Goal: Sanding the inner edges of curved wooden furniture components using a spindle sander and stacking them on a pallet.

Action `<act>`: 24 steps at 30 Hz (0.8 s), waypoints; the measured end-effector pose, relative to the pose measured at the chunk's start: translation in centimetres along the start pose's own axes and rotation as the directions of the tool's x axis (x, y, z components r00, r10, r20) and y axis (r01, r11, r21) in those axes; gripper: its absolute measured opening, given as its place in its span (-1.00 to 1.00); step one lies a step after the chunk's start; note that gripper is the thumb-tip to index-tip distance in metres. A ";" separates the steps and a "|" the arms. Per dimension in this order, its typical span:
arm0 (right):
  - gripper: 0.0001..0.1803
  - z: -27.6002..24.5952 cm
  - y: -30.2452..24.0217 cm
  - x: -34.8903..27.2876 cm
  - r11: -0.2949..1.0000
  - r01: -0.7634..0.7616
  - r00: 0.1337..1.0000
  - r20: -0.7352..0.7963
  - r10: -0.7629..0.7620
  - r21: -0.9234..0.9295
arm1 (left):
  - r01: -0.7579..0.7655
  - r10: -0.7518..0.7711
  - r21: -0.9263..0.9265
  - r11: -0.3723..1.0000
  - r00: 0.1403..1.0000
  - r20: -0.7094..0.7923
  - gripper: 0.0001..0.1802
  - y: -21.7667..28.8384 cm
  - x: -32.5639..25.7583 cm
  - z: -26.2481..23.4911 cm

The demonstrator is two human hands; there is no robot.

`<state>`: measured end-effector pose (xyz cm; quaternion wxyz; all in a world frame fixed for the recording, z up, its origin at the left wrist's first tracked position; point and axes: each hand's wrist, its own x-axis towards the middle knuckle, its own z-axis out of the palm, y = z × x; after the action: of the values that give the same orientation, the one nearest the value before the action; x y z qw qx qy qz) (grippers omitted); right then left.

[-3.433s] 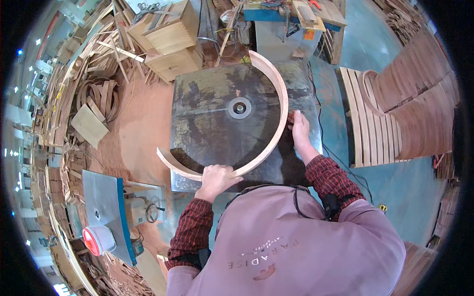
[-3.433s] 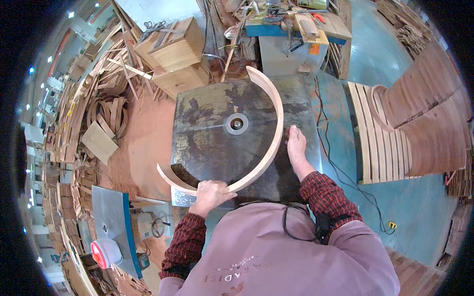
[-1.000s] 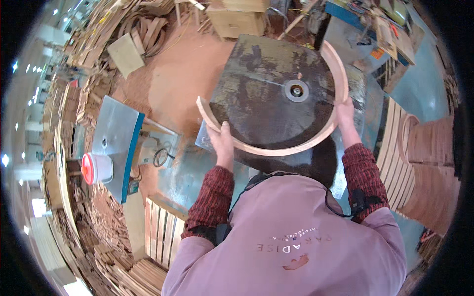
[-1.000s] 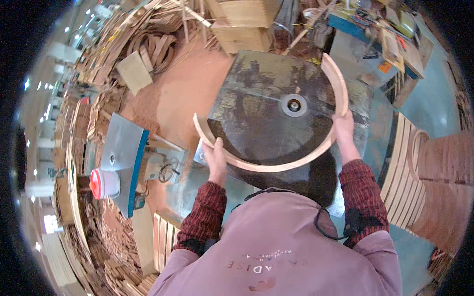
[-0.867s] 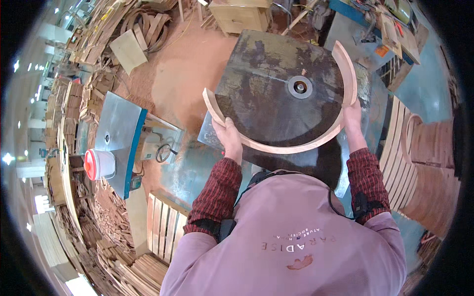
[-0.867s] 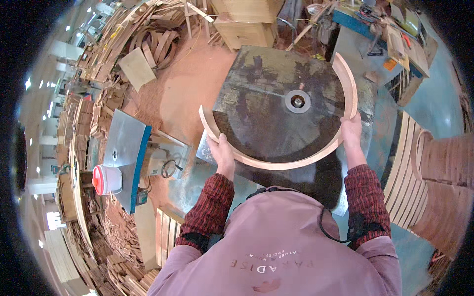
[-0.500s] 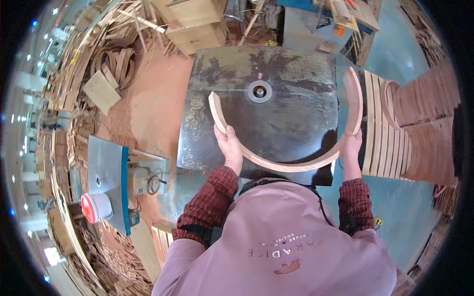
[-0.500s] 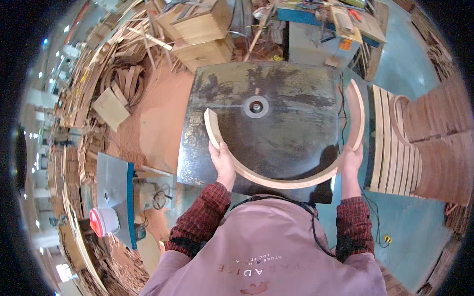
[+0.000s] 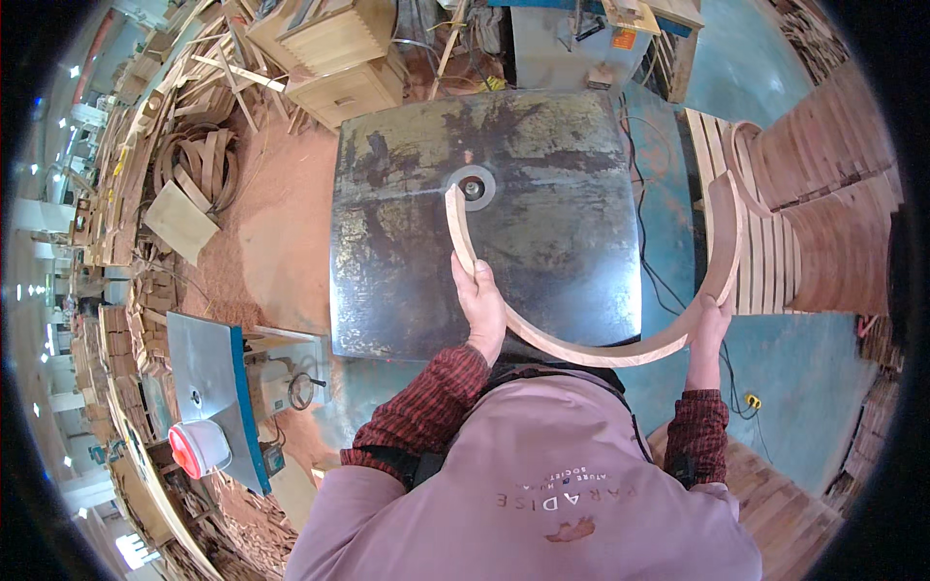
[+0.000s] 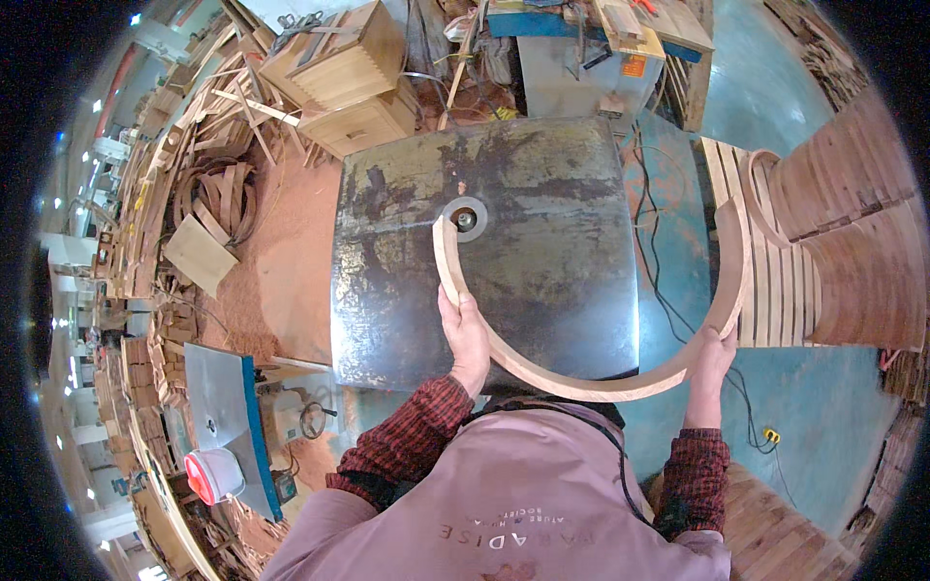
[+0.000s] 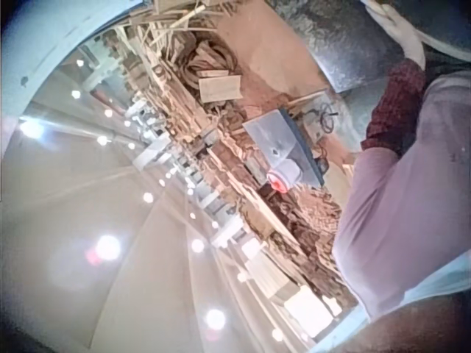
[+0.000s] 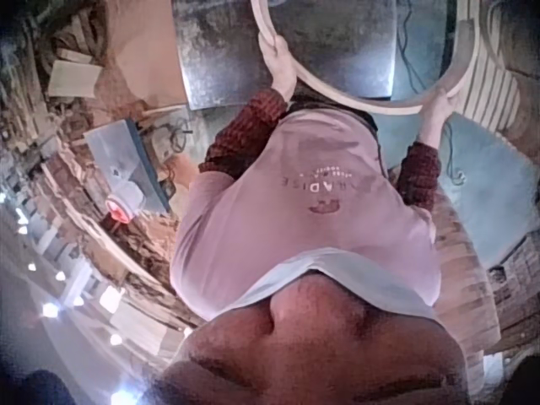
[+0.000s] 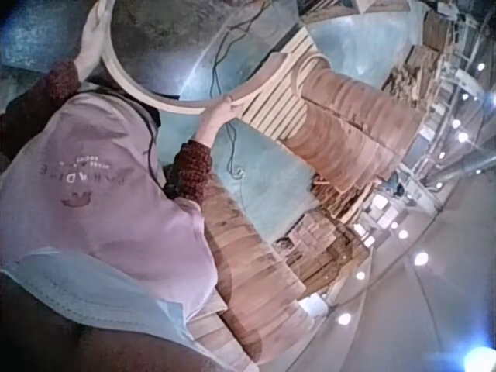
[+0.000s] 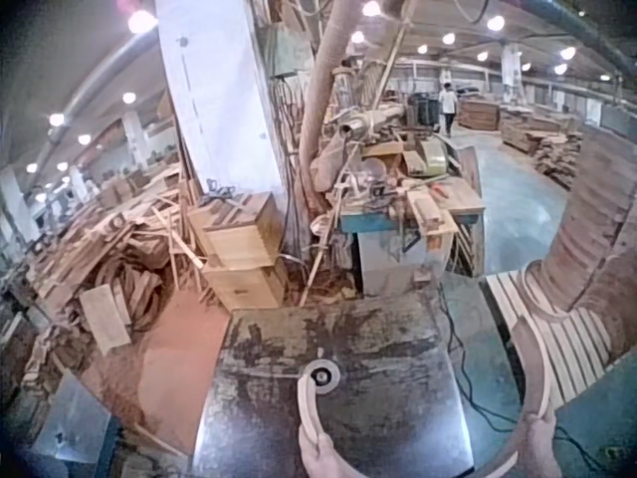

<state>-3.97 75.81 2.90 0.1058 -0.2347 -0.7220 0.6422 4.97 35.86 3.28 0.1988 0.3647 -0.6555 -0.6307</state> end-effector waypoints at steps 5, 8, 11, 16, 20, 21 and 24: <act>-0.54 1.0 -1.4 0.0 0.999 -0.006 1.000 0.017 0.006 -0.034 | 0.009 -0.009 -0.023 1.000 1.000 0.024 -0.29 0.2 1.2 0.7; -0.57 1.7 -1.9 0.1 0.999 -0.014 1.000 -0.001 0.014 -0.037 | 0.001 -0.001 0.002 1.000 1.000 0.022 -0.29 0.6 1.7 1.0; -0.61 1.8 -1.6 0.8 0.998 -0.036 0.999 0.012 0.037 -0.049 | -0.002 0.001 0.004 1.000 1.000 0.016 -0.29 0.1 2.5 1.3; -0.66 2.6 -1.6 1.2 0.997 -0.022 1.000 -0.005 0.021 -0.074 | -0.036 0.036 -0.010 0.999 0.999 0.040 -0.31 1.0 3.9 1.9; -0.51 2.6 -0.7 2.5 0.995 -0.079 0.996 0.039 0.082 -0.062 | -0.077 0.078 -0.027 0.997 0.996 0.033 -0.32 0.6 5.8 2.6; -0.43 2.8 -0.8 2.7 0.992 -0.106 0.992 0.064 0.110 -0.060 | -0.072 0.072 -0.016 0.997 0.997 0.037 -0.32 0.7 6.4 2.8; -0.41 3.9 -0.8 2.9 0.996 -0.070 0.997 0.033 0.073 -0.062 | -0.064 0.065 -0.030 0.997 0.997 0.049 -0.33 0.9 8.2 3.3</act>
<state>-8.46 73.68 2.67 0.0628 -0.2521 -0.7340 0.6275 -2.96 32.08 2.16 0.2078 0.3245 -0.6627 -0.6421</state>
